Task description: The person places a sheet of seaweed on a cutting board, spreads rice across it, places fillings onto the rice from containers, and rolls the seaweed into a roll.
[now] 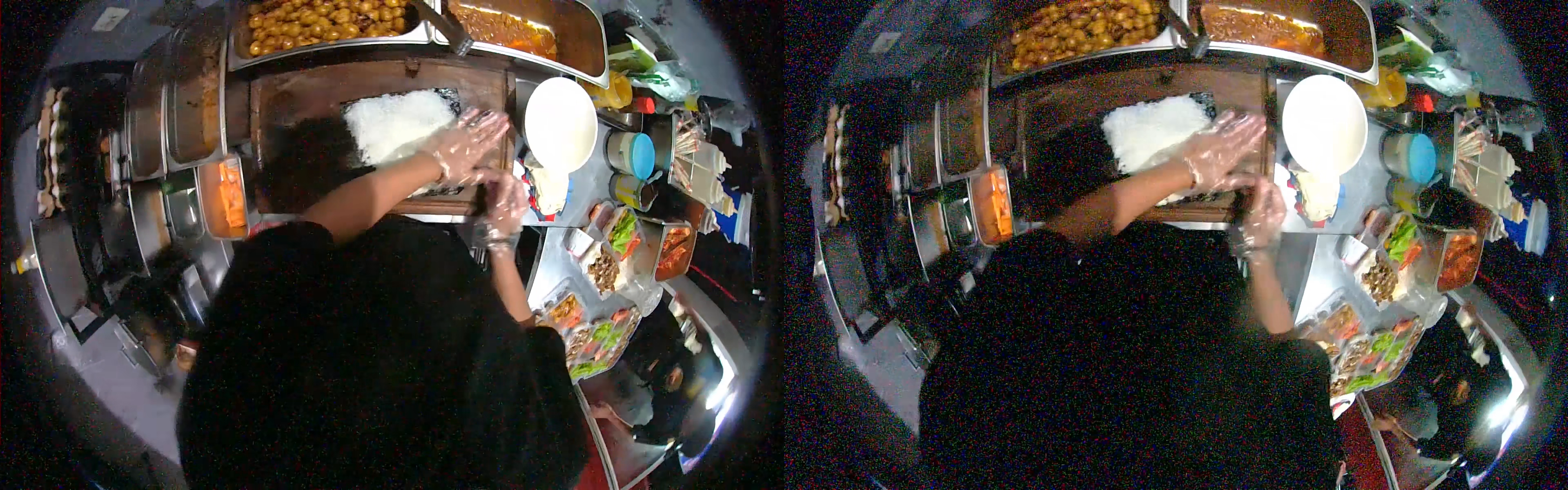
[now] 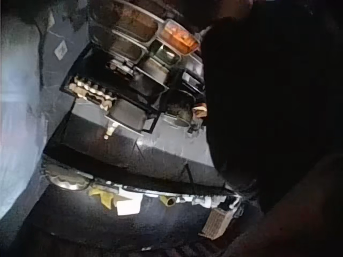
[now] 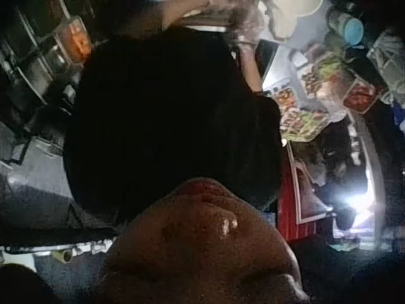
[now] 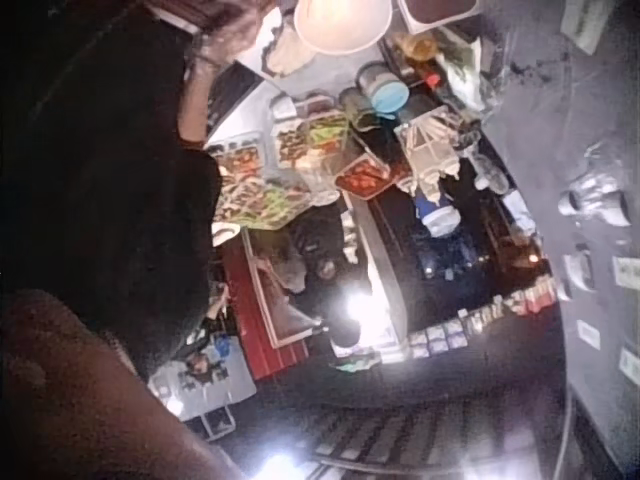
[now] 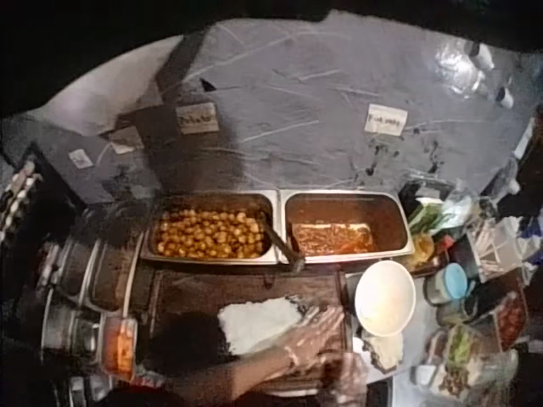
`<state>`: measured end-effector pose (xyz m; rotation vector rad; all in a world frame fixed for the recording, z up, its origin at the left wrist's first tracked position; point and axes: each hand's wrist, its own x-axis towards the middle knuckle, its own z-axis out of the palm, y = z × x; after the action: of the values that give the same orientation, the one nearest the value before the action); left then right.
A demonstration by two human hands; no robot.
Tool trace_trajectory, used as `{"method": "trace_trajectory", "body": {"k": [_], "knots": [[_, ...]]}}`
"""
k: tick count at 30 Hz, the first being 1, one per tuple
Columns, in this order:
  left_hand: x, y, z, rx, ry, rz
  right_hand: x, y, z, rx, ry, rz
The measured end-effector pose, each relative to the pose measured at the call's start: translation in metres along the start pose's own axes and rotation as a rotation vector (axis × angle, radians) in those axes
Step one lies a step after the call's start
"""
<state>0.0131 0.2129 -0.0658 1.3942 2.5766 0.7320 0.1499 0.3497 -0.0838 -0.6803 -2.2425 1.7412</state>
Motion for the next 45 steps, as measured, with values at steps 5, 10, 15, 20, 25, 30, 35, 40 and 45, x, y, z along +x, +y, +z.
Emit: {"method": "trace_trajectory", "body": {"k": [5,10,15,20,25,30,35,40,45], "knots": [[-0.052,-0.036,-0.025,-1.199,0.65,-0.214,0.002,-0.015,0.006,-0.379,-0.07,-0.043],[-0.178,-0.092,-0.083,-0.917,0.607,-0.472,-0.008,-0.063,0.071,-0.515,-0.52,-0.702],[-0.249,-0.07,-0.082,-1.025,0.676,-0.516,-0.004,-0.084,0.134,-0.944,-0.743,-0.796],[-0.249,-0.023,-0.103,-0.924,0.844,-0.625,-0.004,-0.098,0.155,-1.046,-0.792,-0.782],[-0.241,-0.033,-0.11,-0.991,0.824,-0.594,-0.006,-0.105,0.167,-1.009,-0.808,-0.779],[-0.23,-0.052,-0.118,-1.063,0.752,-0.549,-0.006,-0.101,0.176,-0.96,-0.836,-0.767],[-0.229,-0.058,-0.121,-1.048,0.715,-0.543,-0.005,-0.098,0.185,-0.856,-0.813,-0.763],[-0.228,-0.049,-0.133,-1.14,0.787,-0.678,-0.005,-0.102,0.195,-0.829,-0.827,-0.754],[-0.236,-0.051,-0.124,-1.12,0.854,-0.632,-0.004,-0.109,0.211,-0.894,-0.83,-0.728]]}}
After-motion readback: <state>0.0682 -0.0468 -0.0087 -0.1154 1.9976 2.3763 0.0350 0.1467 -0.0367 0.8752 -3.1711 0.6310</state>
